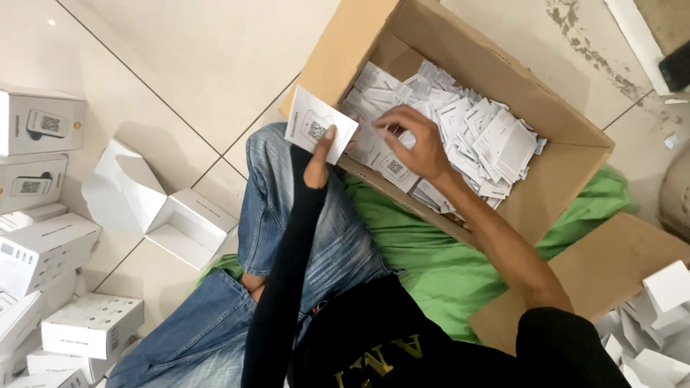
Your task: The person assembles small cardboard boxes and inserts instruction manuals for an electronic device.
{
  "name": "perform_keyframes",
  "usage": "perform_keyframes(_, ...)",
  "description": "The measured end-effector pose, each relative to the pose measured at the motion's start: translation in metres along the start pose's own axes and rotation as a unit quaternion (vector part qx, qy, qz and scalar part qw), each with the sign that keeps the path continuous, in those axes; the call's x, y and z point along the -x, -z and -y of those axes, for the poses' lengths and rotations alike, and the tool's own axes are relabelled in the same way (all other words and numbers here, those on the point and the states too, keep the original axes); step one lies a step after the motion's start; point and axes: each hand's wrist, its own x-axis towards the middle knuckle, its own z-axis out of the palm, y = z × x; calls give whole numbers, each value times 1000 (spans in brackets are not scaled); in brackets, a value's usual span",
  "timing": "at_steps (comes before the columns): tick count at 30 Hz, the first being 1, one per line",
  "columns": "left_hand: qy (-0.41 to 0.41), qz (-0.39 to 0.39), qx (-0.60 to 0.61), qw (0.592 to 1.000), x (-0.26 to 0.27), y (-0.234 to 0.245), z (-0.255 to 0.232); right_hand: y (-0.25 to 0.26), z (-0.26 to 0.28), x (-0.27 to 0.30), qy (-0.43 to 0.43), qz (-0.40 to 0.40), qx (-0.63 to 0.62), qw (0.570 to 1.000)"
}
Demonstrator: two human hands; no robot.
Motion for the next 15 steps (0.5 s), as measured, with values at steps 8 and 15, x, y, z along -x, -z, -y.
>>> perform_keyframes(8, -43, -28, -94, 994, 35, 7, -55, -43, -69, -40, -18, 2, 132, 991)
perform_keyframes(15, -43, -101, -214, 971, 39, 44, -39, -9, -108, -30, -113, -53, 44, 991)
